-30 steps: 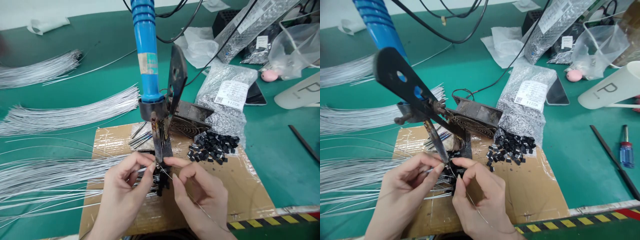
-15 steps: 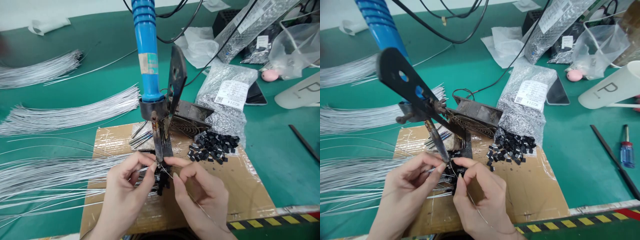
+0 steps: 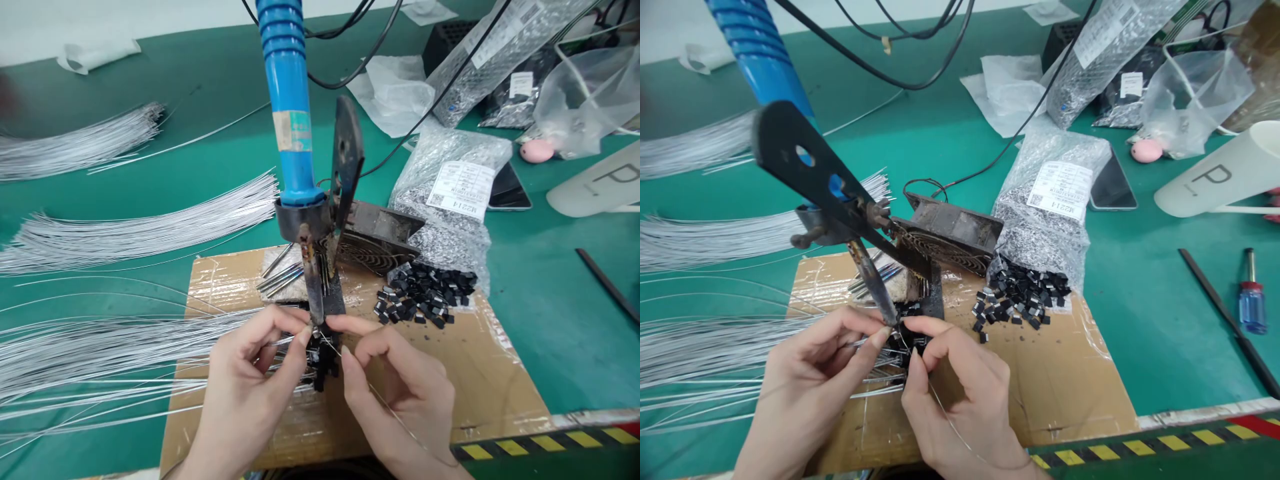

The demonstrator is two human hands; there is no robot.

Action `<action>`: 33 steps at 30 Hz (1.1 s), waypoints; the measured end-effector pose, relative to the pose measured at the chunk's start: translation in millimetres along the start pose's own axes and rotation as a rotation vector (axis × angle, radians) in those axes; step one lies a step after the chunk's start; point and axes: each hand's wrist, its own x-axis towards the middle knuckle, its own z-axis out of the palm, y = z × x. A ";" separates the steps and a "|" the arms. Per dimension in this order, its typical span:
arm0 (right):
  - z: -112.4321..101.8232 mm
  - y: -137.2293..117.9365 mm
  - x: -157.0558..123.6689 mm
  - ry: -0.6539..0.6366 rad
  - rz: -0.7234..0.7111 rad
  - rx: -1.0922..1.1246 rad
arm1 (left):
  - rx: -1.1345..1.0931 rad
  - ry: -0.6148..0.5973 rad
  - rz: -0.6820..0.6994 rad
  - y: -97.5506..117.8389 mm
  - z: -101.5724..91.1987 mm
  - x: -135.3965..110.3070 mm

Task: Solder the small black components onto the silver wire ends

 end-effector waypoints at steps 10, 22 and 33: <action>-0.2 0.1 0.1 0.003 -0.008 -0.013 | 0.007 -0.010 -0.011 0.3 0.4 0.9; 2.6 3.0 -1.1 0.023 -0.030 -0.009 | 0.009 0.002 -0.017 1.3 -0.4 -2.4; 2.4 2.6 -1.8 0.024 -0.030 -0.009 | -0.005 0.025 -0.032 -2.7 1.7 -1.3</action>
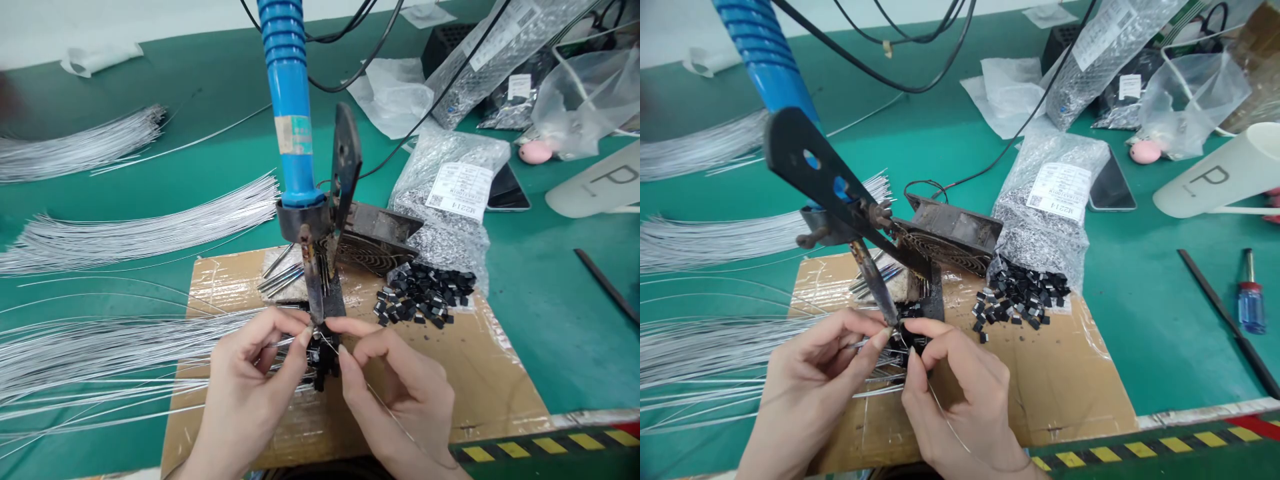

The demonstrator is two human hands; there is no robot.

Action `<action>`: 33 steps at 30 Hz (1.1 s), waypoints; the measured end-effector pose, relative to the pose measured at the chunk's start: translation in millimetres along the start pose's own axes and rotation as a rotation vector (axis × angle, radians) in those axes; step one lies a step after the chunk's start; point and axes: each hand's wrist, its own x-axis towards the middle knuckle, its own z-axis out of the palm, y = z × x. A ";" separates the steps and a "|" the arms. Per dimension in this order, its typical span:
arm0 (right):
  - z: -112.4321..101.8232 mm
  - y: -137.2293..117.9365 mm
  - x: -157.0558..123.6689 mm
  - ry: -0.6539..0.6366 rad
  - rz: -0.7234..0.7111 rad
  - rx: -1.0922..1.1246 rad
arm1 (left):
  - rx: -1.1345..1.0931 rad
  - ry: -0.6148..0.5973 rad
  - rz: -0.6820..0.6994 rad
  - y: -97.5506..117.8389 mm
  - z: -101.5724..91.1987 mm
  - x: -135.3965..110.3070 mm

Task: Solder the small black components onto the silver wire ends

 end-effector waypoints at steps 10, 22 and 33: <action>-0.6 0.3 0.9 0.007 -0.007 -0.024 | -0.021 -0.023 0.027 1.7 -0.4 1.0; 0.7 0.8 -0.1 0.010 -0.007 -0.002 | 0.003 -0.019 0.010 2.0 0.4 0.9; -0.3 2.5 -1.4 -0.009 -0.034 0.023 | -0.029 -0.007 0.040 2.4 -0.4 -2.1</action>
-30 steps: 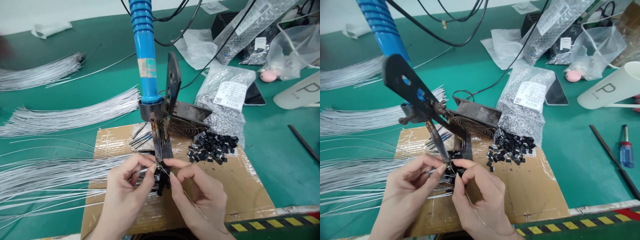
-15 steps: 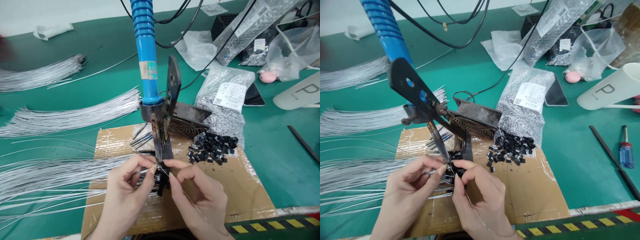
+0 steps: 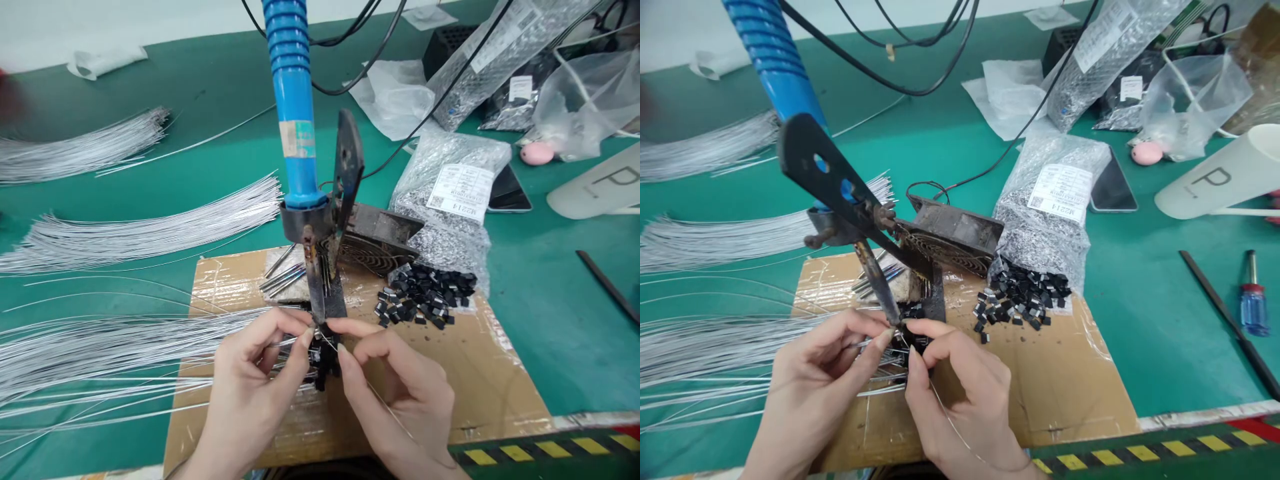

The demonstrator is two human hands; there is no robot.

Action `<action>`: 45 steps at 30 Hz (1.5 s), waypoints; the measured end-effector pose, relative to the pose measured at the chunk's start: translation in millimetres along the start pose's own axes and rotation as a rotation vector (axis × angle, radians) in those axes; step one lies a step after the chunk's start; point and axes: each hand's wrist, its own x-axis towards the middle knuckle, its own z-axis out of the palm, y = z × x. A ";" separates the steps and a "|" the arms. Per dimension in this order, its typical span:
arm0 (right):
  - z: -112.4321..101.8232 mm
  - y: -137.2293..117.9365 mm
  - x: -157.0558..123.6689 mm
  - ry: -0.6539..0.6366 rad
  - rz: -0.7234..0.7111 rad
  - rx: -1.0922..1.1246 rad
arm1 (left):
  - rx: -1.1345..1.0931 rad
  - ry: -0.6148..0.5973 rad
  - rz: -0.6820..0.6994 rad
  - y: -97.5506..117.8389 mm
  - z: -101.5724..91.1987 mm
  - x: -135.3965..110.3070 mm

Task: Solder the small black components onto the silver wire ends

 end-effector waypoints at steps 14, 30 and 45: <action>-1.2 3.5 1.6 0.011 -0.114 -0.105 | 0.023 -0.011 -0.002 0.0 1.4 2.4; 0.3 5.7 2.7 0.034 -0.213 -0.157 | 0.066 -0.020 -0.011 -1.7 1.0 1.1; 1.5 5.8 3.6 0.044 -0.242 -0.158 | 0.082 0.001 -0.033 -2.4 0.0 -1.6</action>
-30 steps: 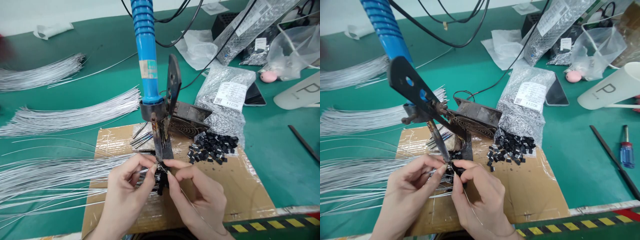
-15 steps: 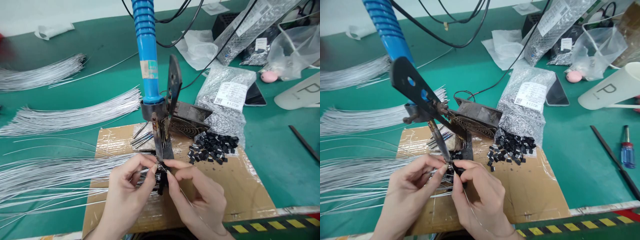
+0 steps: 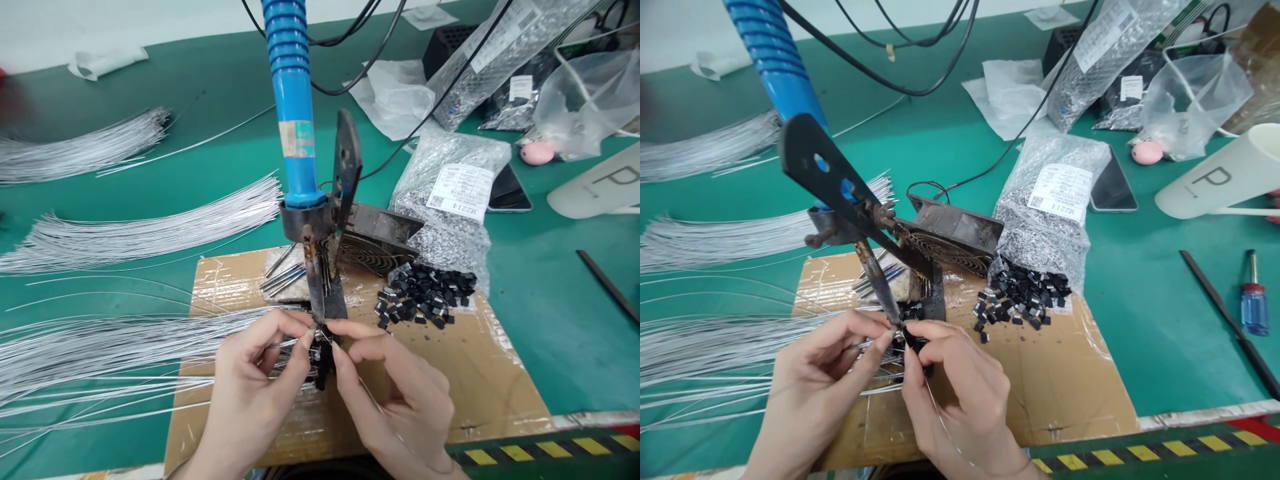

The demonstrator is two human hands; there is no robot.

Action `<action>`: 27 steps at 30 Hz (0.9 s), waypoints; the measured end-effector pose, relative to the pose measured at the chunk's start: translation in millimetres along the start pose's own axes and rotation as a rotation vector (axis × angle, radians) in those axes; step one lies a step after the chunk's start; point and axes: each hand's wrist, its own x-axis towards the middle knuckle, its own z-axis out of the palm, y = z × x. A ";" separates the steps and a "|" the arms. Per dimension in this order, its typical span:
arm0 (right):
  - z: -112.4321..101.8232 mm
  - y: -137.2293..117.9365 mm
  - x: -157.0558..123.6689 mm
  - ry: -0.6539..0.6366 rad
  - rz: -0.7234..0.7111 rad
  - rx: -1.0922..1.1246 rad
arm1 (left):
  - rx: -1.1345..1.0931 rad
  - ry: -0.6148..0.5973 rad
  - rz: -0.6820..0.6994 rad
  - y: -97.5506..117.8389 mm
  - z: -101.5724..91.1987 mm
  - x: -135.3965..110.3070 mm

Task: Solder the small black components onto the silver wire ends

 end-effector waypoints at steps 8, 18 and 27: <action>0.5 0.3 0.1 0.001 0.011 -0.018 | 0.002 0.000 -0.020 3.7 1.6 -0.6; 0.0 -1.2 1.4 -0.016 -0.013 -0.034 | 0.009 0.005 -0.024 2.1 -0.6 -2.2; 0.1 0.5 -0.2 -0.010 0.013 -0.013 | -0.087 0.033 -0.077 4.9 5.7 0.0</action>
